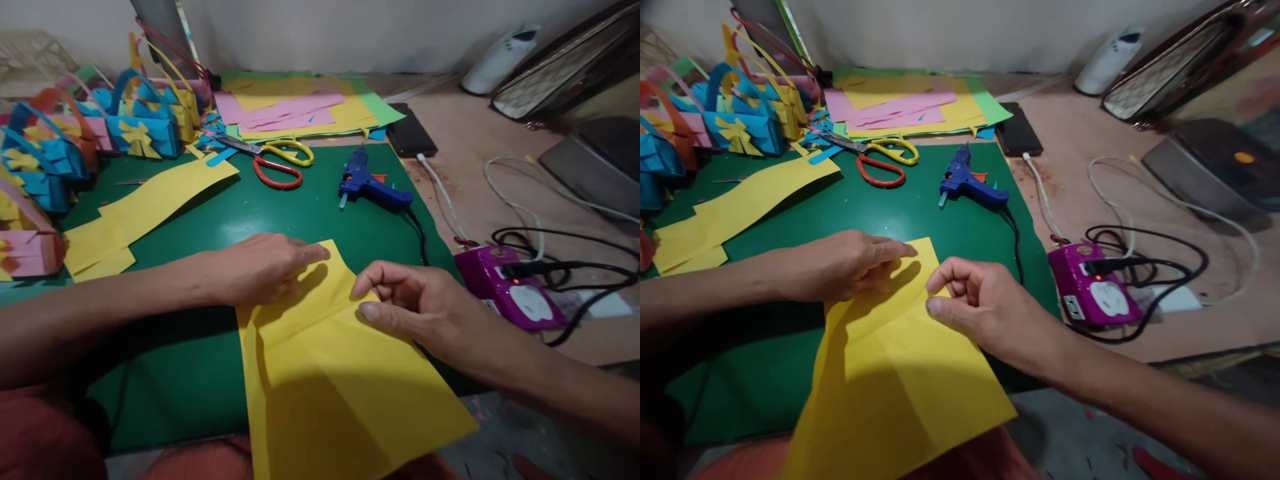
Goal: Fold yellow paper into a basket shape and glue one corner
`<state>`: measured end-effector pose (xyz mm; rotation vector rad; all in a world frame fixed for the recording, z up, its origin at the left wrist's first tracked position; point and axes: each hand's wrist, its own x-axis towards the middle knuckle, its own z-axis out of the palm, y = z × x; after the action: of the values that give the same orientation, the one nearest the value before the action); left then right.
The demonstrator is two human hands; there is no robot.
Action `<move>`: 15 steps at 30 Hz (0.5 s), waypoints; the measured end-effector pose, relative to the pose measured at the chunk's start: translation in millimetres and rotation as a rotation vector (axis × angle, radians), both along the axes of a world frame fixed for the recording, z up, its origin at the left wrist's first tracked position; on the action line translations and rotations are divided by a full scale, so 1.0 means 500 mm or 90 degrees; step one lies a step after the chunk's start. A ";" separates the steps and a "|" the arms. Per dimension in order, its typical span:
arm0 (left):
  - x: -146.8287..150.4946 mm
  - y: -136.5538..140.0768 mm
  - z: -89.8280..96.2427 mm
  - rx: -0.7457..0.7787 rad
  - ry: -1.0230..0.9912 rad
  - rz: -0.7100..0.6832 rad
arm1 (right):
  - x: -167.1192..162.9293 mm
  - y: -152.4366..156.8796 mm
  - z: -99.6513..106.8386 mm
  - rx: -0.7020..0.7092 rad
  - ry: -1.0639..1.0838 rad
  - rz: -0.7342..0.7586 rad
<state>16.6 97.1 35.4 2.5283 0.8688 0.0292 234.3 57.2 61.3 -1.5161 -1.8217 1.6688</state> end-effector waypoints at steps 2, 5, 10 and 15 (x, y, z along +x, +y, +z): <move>0.004 0.008 0.001 0.019 -0.043 0.043 | 0.004 -0.001 -0.005 -0.034 -0.023 -0.041; 0.018 0.034 0.006 -0.053 -0.088 0.155 | 0.008 -0.003 -0.008 -0.052 -0.052 -0.058; 0.040 0.088 0.007 -0.276 -0.190 0.297 | 0.011 -0.010 -0.002 0.053 -0.071 -0.014; 0.034 0.105 -0.007 -0.457 -0.253 0.262 | 0.016 -0.011 -0.004 0.100 -0.107 0.012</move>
<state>33.9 149.3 31.7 1.5842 0.9915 0.2859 242.2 51.5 59.3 -1.6177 -2.0056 1.4054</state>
